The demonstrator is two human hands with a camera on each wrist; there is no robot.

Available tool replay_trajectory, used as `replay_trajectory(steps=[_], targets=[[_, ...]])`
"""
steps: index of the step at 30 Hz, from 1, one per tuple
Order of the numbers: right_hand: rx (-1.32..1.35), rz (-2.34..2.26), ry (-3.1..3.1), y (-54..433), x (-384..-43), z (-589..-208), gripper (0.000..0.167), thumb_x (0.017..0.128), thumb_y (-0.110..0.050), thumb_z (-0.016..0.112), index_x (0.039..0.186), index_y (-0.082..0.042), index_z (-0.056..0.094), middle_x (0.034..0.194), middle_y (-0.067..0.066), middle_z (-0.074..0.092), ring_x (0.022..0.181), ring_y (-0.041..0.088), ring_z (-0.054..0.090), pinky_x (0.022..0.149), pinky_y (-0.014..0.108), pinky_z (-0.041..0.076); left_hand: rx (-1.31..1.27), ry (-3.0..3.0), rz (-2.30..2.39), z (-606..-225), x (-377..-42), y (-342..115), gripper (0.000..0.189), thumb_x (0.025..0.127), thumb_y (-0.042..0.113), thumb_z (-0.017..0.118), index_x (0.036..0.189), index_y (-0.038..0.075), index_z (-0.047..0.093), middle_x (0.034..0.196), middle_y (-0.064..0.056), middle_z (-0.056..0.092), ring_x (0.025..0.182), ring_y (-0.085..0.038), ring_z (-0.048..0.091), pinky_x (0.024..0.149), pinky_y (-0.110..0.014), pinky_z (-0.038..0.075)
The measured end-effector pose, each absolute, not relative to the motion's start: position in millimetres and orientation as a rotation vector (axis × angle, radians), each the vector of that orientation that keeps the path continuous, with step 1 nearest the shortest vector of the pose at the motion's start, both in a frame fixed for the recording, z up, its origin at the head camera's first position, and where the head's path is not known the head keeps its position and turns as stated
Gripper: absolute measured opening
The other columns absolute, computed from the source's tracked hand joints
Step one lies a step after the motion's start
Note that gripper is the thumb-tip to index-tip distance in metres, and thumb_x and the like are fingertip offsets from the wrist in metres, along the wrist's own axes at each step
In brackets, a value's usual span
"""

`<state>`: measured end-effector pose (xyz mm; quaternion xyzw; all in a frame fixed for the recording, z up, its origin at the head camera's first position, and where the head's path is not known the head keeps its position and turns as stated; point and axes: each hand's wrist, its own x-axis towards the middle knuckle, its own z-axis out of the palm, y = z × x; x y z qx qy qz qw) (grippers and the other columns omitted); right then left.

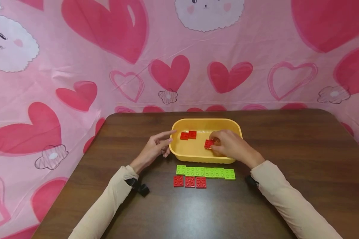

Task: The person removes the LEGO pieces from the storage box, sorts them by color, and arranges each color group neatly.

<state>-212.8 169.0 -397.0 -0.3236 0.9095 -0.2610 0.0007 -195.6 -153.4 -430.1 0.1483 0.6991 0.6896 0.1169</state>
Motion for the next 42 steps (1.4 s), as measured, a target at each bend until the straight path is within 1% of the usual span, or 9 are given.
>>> replay_trajectory(steps=[7, 13, 16, 20, 23, 27, 32, 42], targets=[[-1.048, -0.727, 2.835, 167.5, -213.1, -395.7, 0.021, 0.081, -0.015, 0.081, 0.101, -0.009, 0.076, 0.093, -0.002, 0.072, 0.082, 0.017, 0.061, 0.081, 0.041, 0.055, 0.428, 2.041, 2.027, -429.7, -194.9, -153.9, 0.045, 0.1, 0.021, 0.063, 0.143, 0.009, 0.055, 0.066, -0.01, 0.061, 0.054, -0.019, 0.055, 0.051, -0.027, 0.049], [-1.025, -0.692, 2.823, 167.8, -213.2, -395.6, 0.026, 0.078, -0.023, 0.086, 0.099, -0.01, 0.075, 0.085, -0.004, 0.067, 0.077, 0.017, 0.055, 0.074, 0.035, 0.052, 0.436, 2.028, 2.034, -429.6, -194.9, -152.6, 0.045, 0.1, 0.021, 0.062, 0.143, 0.008, 0.054, 0.066, -0.008, 0.061, 0.054, -0.017, 0.055, 0.051, -0.026, 0.049], [-1.038, -0.696, 2.826, 168.5, -213.3, -396.9, 0.025, 0.078, -0.02, 0.086, 0.096, -0.01, 0.074, 0.084, -0.004, 0.067, 0.076, 0.017, 0.055, 0.073, 0.034, 0.051, 0.446, 2.024, 2.034, -430.9, -195.4, -152.3, 0.045, 0.1, 0.02, 0.062, 0.142, 0.008, 0.054, 0.066, -0.009, 0.061, 0.054, -0.018, 0.055, 0.051, -0.026, 0.049], [-1.043, -0.744, 2.838, 168.9, -213.6, -397.9, 0.021, 0.078, -0.013, 0.084, 0.096, -0.007, 0.074, 0.086, -0.001, 0.069, 0.077, 0.018, 0.057, 0.074, 0.037, 0.053, 0.454, 2.021, 2.038, -431.2, -195.5, -152.2, 0.045, 0.1, 0.02, 0.062, 0.143, 0.007, 0.054, 0.066, -0.009, 0.061, 0.054, -0.017, 0.055, 0.051, -0.026, 0.049], [-1.033, -0.791, 2.848, 168.3, -213.9, -397.6, 0.021, 0.079, -0.011, 0.083, 0.097, -0.004, 0.074, 0.088, 0.002, 0.07, 0.077, 0.019, 0.058, 0.075, 0.038, 0.054, 0.453, 2.025, 2.036, -430.9, -195.4, -152.6, 0.046, 0.1, 0.02, 0.062, 0.143, 0.006, 0.053, 0.065, -0.008, 0.061, 0.054, -0.017, 0.055, 0.051, -0.025, 0.049], [-1.016, -0.814, 2.862, 167.2, -213.9, -396.2, 0.023, 0.079, -0.01, 0.082, 0.099, -0.002, 0.074, 0.09, 0.005, 0.07, 0.079, 0.022, 0.059, 0.076, 0.038, 0.055, 0.445, 2.03, 2.034, -430.6, -195.8, -152.9, 0.047, 0.1, 0.02, 0.063, 0.143, 0.004, 0.052, 0.065, -0.008, 0.061, 0.054, -0.016, 0.055, 0.05, -0.025, 0.049], [-0.995, -0.832, 2.876, 167.5, -212.8, -394.2, 0.025, 0.079, -0.009, 0.082, 0.101, 0.0, 0.073, 0.093, 0.007, 0.071, 0.081, 0.024, 0.06, 0.077, 0.041, 0.056, 0.446, 2.029, 2.034, -429.6, -195.8, -152.4, 0.047, 0.1, 0.021, 0.063, 0.143, 0.006, 0.053, 0.065, -0.008, 0.061, 0.053, -0.017, 0.054, 0.05, -0.025, 0.049], [-1.057, -0.841, 2.894, 168.9, -209.5, -386.2, 0.025, 0.082, -0.009, 0.08, 0.104, 0.0, 0.073, 0.098, 0.009, 0.072, 0.086, 0.024, 0.062, 0.079, 0.043, 0.057, 0.432, 2.019, 2.054, -428.9, -195.1, -151.8, 0.045, 0.099, 0.019, 0.063, 0.142, 0.005, 0.054, 0.064, -0.007, 0.061, 0.052, -0.017, 0.054, 0.049, -0.025, 0.048]])
